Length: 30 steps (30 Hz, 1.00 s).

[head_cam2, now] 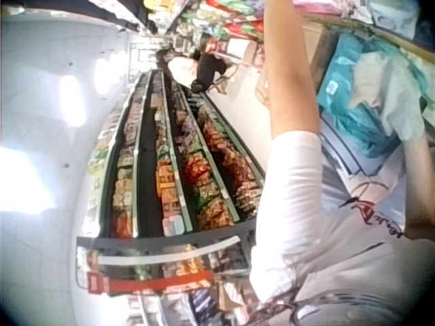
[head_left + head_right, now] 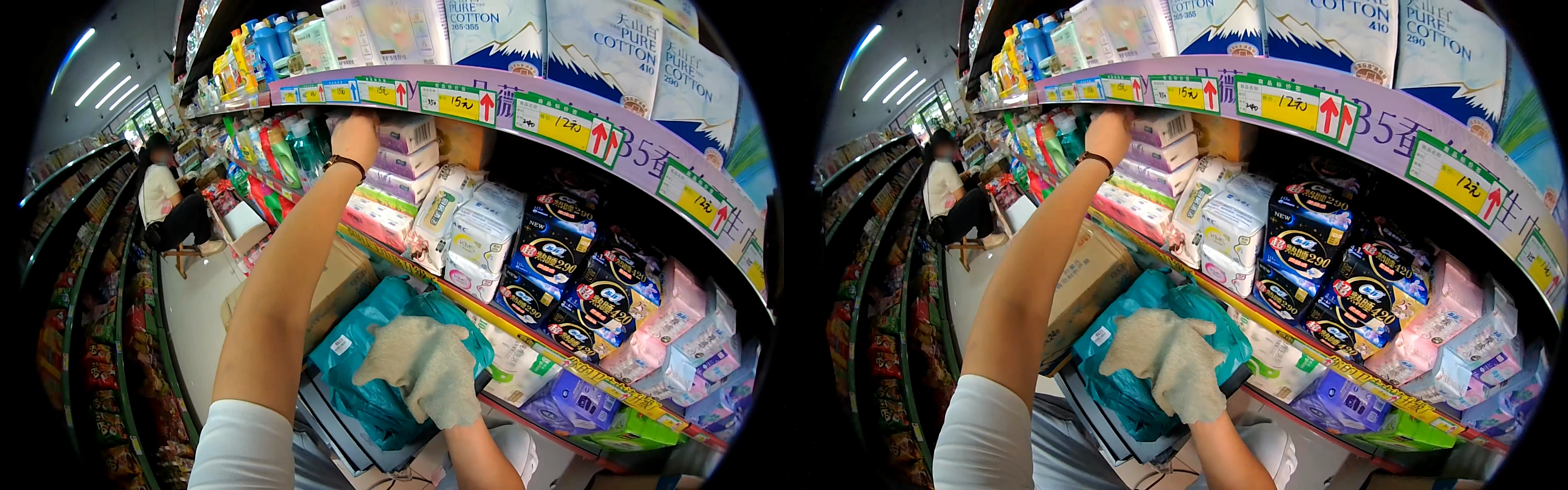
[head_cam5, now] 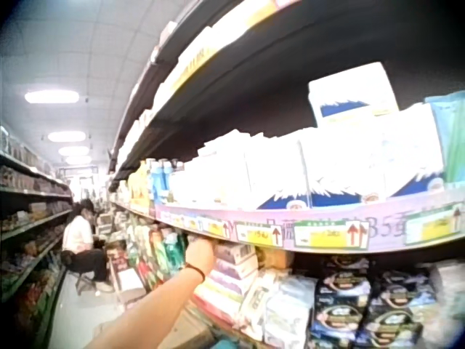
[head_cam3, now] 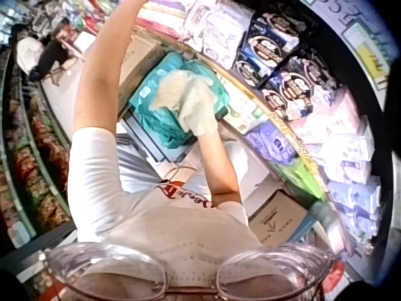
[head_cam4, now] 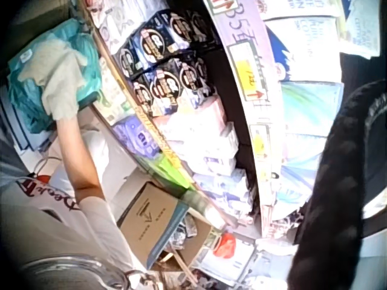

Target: The person sits on the floor in a store aisle and wipes the packaging of various household products, including tissues and sanitary pads, using a cloth. They pick up each item, wipe it thoroughly, and place it back on the shelf.

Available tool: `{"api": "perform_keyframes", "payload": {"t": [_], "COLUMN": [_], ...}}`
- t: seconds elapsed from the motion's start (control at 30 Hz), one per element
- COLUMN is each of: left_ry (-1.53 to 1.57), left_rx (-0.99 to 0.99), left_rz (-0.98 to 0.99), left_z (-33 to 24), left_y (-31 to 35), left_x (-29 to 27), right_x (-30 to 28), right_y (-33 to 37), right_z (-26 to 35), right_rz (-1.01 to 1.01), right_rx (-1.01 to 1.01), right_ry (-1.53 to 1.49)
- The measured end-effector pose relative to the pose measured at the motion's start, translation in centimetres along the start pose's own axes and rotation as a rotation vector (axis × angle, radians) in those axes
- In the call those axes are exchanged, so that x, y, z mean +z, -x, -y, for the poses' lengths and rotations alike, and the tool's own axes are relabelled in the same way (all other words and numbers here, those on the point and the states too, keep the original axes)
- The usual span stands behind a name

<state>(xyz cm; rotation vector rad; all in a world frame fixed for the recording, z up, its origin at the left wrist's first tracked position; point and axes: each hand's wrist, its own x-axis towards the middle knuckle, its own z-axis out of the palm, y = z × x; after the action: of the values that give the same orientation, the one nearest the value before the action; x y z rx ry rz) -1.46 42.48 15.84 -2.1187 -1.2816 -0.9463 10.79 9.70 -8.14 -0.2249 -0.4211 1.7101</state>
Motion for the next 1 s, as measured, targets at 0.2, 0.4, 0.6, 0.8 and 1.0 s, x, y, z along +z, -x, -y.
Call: {"api": "perform_keyframes", "payload": {"t": [0.2, 0.4, 0.6, 0.8, 1.0], "left_ry": [0.085, -0.223, -0.303, -0.174, -0.138], "left_rx": [0.008, 0.096, 0.167, 0.353, 0.386], "left_rz": [0.164, 0.297, 0.275, 0.169, 0.076], "left_z": [-2.3, -2.7, -1.0, 1.5, 2.9], "left_y": [1.6, 2.4, 3.0, 5.9, 7.9], "left_x": [-2.2, -4.8, -7.0, -6.7, -9.5], "right_x": [2.7, 3.6, 1.0, 3.3, 2.6], "right_y": [0.2, 0.2, -0.5, -0.1, -0.4], "right_z": [1.2, 0.8, 0.5, 1.8, 2.5], "right_rz": [0.014, -0.103, 0.119, 0.178, 0.151], "right_rx": [0.033, -0.152, -0.288, 0.022, 0.083], "right_ry": [0.31, 0.457, 1.048, 0.031, -0.242]}}
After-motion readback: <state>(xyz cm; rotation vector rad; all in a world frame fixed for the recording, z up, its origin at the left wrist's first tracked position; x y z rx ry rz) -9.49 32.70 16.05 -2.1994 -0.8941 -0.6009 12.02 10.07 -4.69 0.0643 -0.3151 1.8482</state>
